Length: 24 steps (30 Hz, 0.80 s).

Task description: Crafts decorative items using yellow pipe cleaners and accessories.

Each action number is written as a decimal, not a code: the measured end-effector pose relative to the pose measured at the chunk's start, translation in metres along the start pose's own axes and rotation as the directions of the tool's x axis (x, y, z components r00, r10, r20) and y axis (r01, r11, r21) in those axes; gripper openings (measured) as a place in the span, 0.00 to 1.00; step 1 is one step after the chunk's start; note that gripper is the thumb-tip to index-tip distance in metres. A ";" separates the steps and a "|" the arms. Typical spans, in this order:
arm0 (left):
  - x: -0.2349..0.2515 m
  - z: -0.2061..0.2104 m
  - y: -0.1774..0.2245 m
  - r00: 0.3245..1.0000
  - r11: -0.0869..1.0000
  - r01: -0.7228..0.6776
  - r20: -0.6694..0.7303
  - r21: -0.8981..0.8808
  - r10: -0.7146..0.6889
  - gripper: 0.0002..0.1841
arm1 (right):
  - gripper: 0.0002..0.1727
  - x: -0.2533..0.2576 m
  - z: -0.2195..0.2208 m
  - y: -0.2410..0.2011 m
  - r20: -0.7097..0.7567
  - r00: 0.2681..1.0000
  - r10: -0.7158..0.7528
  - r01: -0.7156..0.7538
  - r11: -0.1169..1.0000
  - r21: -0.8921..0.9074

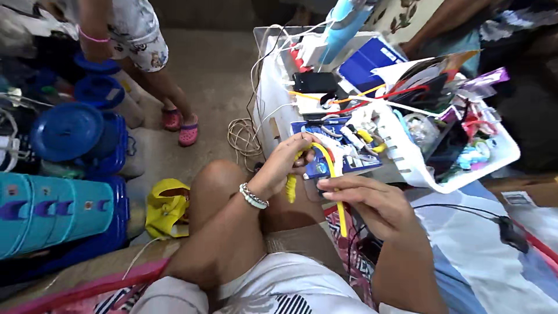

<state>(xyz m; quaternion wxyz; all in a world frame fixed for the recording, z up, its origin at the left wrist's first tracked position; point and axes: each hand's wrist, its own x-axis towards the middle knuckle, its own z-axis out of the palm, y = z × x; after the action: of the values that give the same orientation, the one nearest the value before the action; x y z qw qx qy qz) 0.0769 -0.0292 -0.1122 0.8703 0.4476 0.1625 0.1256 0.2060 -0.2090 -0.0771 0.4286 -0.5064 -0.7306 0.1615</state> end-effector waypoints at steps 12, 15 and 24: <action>0.003 -0.010 0.003 0.986 0.943 0.162 0.011 -0.292 -0.166 0.18 | 0.10 -0.007 0.022 0.019 -0.106 0.994 0.021 -0.050 0.959 -0.278; 0.003 -0.010 0.002 0.983 0.951 0.170 -0.026 -0.260 -0.183 0.20 | 0.12 -0.010 0.016 0.024 -0.216 0.972 0.096 -0.166 0.927 -0.335; 0.000 -0.010 0.003 0.973 0.974 0.083 0.230 -0.210 -0.033 0.24 | 0.08 -0.018 -0.014 0.043 -0.467 0.877 0.115 -0.300 0.889 -0.345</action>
<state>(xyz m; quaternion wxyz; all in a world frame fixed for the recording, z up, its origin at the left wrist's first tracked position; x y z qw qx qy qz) 0.0723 -0.0202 -0.1157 0.9302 0.3560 0.0614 0.0656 0.2453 -0.2084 -0.1063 0.4449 -0.6843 -0.5741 -0.0650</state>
